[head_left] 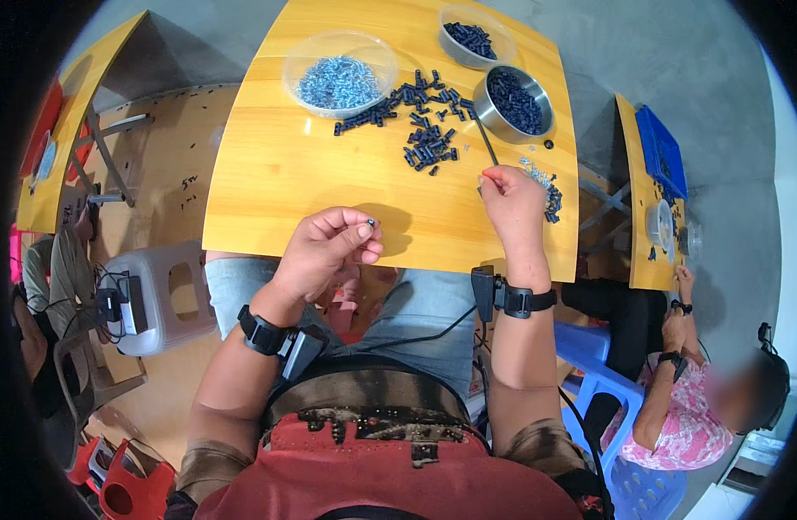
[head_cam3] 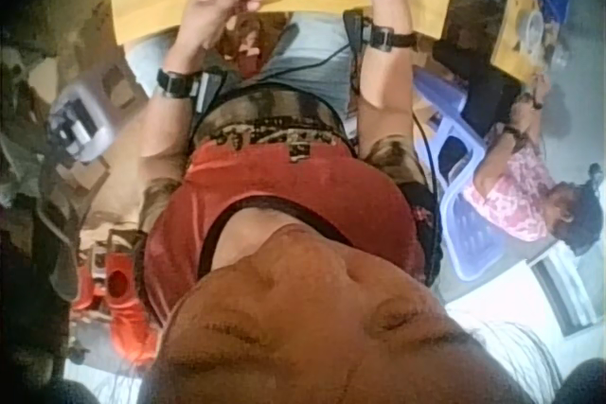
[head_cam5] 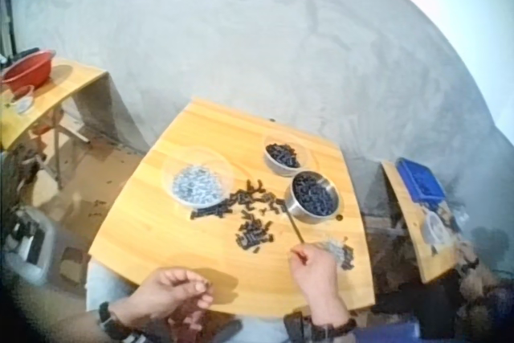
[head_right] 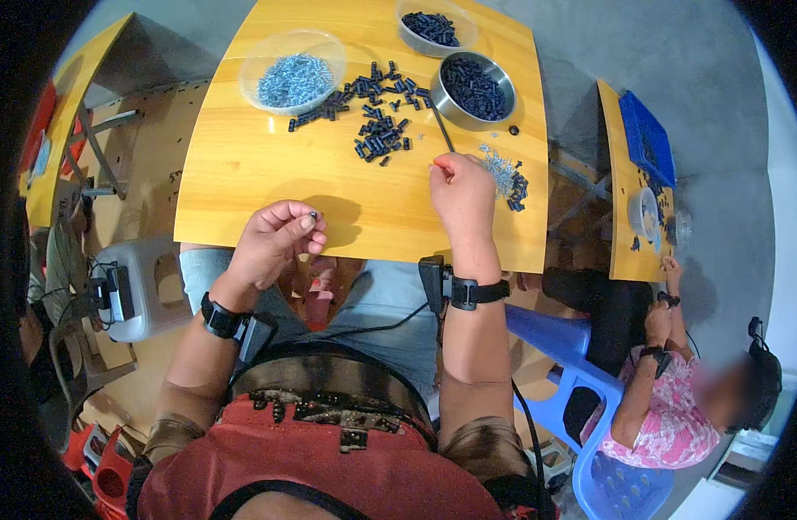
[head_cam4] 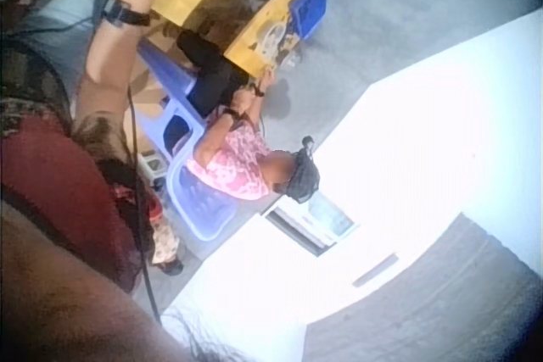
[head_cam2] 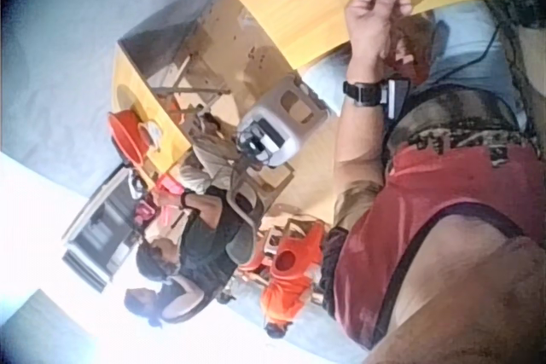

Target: Manually assembling small blue and black plastic components into a specific configuration.

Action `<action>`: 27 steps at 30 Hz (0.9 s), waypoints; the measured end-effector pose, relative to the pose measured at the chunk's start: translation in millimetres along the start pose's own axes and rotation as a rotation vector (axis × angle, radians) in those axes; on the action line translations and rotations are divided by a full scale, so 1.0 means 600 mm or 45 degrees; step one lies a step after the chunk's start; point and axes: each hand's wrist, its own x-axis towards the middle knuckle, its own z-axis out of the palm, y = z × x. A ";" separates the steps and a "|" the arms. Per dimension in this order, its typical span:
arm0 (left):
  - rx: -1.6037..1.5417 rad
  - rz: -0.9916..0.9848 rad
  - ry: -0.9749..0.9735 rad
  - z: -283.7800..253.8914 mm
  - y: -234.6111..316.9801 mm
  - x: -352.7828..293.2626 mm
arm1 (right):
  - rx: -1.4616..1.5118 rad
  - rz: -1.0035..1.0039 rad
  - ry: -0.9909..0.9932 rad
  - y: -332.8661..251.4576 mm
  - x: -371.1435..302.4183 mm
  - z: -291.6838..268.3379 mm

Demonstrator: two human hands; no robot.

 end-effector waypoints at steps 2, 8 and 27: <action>-0.022 0.016 -0.014 0.002 0.000 0.000 | -0.023 -0.010 0.009 0.001 -0.002 0.000; -0.068 0.019 -0.034 0.001 -0.003 0.002 | -0.045 -0.075 0.013 0.008 0.000 0.006; -0.019 -0.034 -0.042 0.001 0.008 -0.001 | 0.269 -0.254 -0.071 -0.052 0.004 0.061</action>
